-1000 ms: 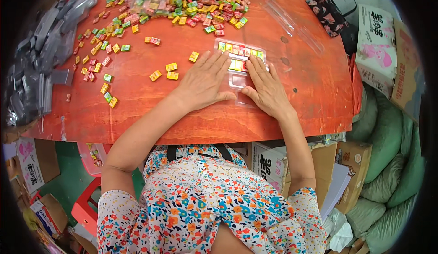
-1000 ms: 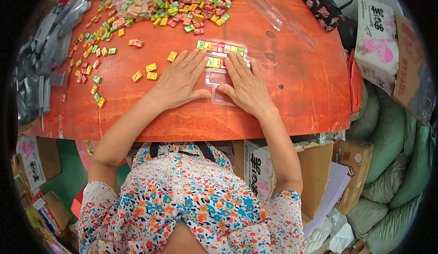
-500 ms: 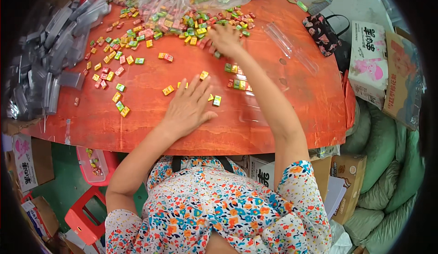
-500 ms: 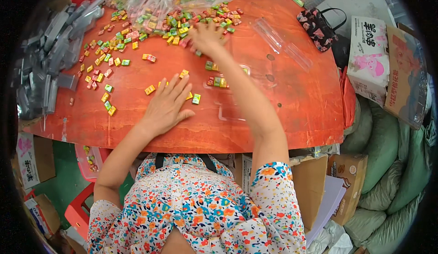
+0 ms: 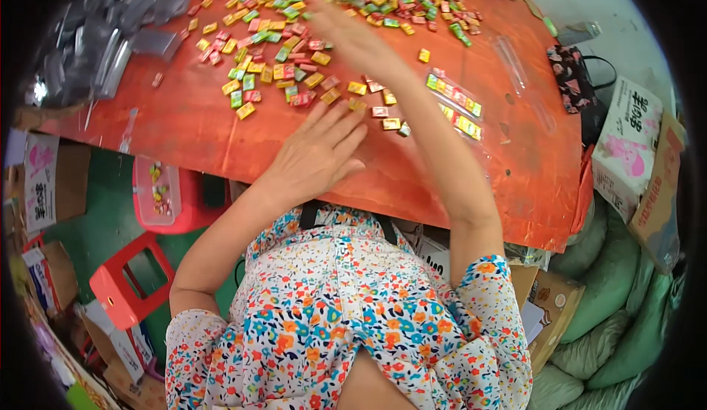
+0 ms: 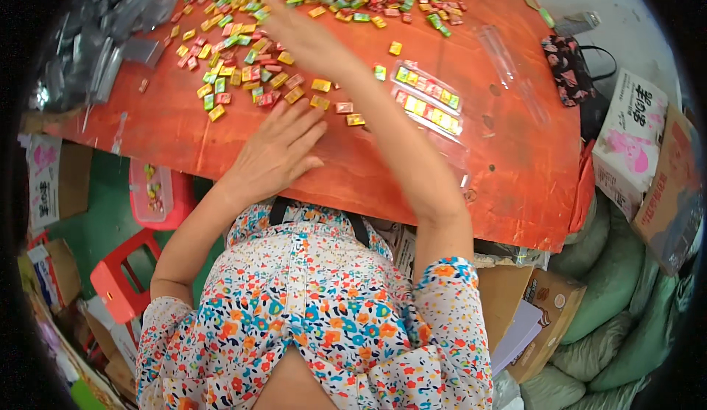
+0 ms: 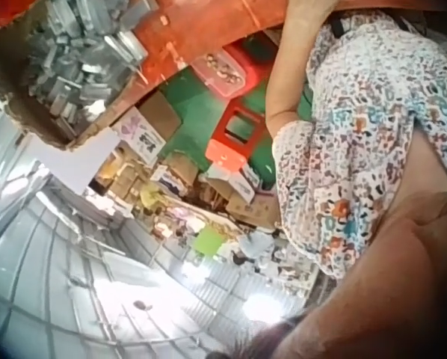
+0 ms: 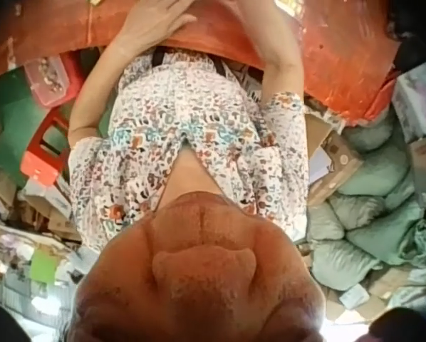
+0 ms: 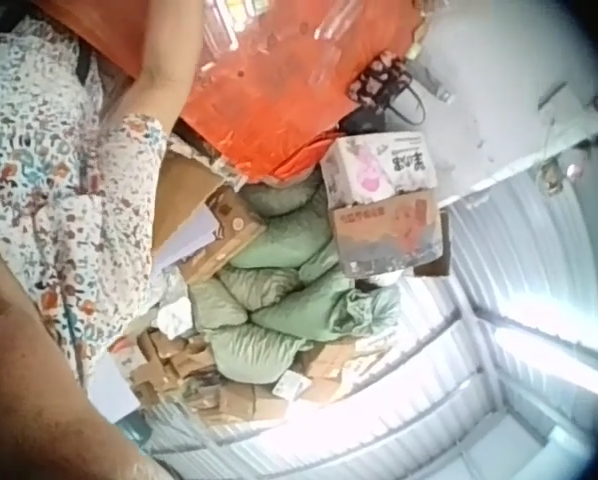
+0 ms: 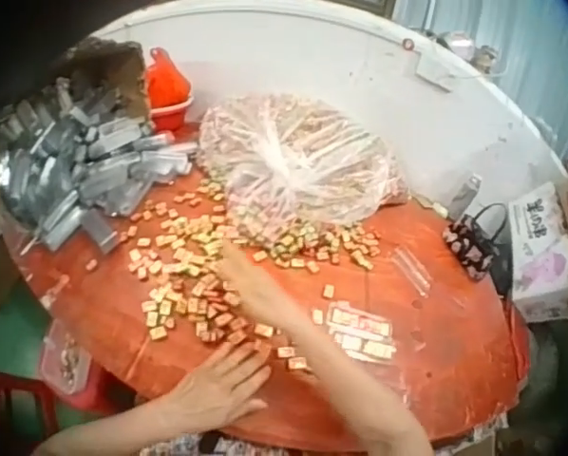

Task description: Sorting small colored toy tiles into plastic sleeves and placing the finished sets into a cardboard box.

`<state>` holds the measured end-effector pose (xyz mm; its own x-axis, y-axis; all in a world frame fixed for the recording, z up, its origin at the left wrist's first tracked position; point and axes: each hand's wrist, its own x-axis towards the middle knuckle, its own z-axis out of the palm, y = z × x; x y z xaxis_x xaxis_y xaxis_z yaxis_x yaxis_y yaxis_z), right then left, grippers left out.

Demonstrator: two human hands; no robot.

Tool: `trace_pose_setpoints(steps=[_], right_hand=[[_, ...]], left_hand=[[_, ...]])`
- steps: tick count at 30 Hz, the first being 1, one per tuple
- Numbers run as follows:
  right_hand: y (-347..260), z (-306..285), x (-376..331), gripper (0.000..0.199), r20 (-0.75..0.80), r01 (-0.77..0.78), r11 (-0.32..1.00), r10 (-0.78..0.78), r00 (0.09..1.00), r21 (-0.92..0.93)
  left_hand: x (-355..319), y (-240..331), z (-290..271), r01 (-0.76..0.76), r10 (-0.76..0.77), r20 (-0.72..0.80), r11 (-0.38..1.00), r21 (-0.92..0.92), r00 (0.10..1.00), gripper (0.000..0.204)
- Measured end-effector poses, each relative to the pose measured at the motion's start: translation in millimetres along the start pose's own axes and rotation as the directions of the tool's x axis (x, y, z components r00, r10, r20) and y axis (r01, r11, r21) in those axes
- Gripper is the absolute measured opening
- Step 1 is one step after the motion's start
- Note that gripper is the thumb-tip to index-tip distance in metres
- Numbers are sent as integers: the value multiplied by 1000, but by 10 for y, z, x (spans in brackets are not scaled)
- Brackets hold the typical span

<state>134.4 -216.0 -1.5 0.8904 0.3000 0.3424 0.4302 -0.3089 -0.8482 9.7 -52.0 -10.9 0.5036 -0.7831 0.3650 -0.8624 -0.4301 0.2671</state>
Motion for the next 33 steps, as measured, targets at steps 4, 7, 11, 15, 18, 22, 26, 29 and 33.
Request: trace_pose_setpoints(steps=[4,7,11,15,18,22,26,29,33], right_hand=[[-364,-457,-446,40,-104,-237,926,216,971,-293],[-534,-440,-800,27,-1,-342,823,383,924,-454],[-463,-237,-1147,26,58,9,754,39,998,-657],[-555,-32,-1134,34,57,-15,631,94,994,-776],[-499,58,-1205,32,26,-6,667,38,999,-745],[-559,-79,-1256,29,-7,5,733,-13,1000,-681],[-567,-286,-1195,25,-112,-88,726,16,994,-682],[-574,-236,-1140,25,-71,-123,797,101,992,-592],[-586,-90,-1119,26,-54,-105,801,90,994,-589]], left_hand=[[-361,-201,-87,232,-239,-153,971,-58,959,36],[-328,-289,-127,283,-292,-219,956,-71,931,29],[-45,-398,-113,252,-236,-263,967,29,935,28],[159,-430,-43,230,-206,-229,970,83,951,26],[187,-414,2,215,-179,-175,954,209,968,27],[58,-322,-86,227,-186,-256,963,143,949,27],[-169,-474,-211,321,-285,-368,946,40,885,27],[-183,-474,-250,344,-331,-307,939,-12,892,26],[-82,-460,-151,298,-266,-277,952,77,923,23]])
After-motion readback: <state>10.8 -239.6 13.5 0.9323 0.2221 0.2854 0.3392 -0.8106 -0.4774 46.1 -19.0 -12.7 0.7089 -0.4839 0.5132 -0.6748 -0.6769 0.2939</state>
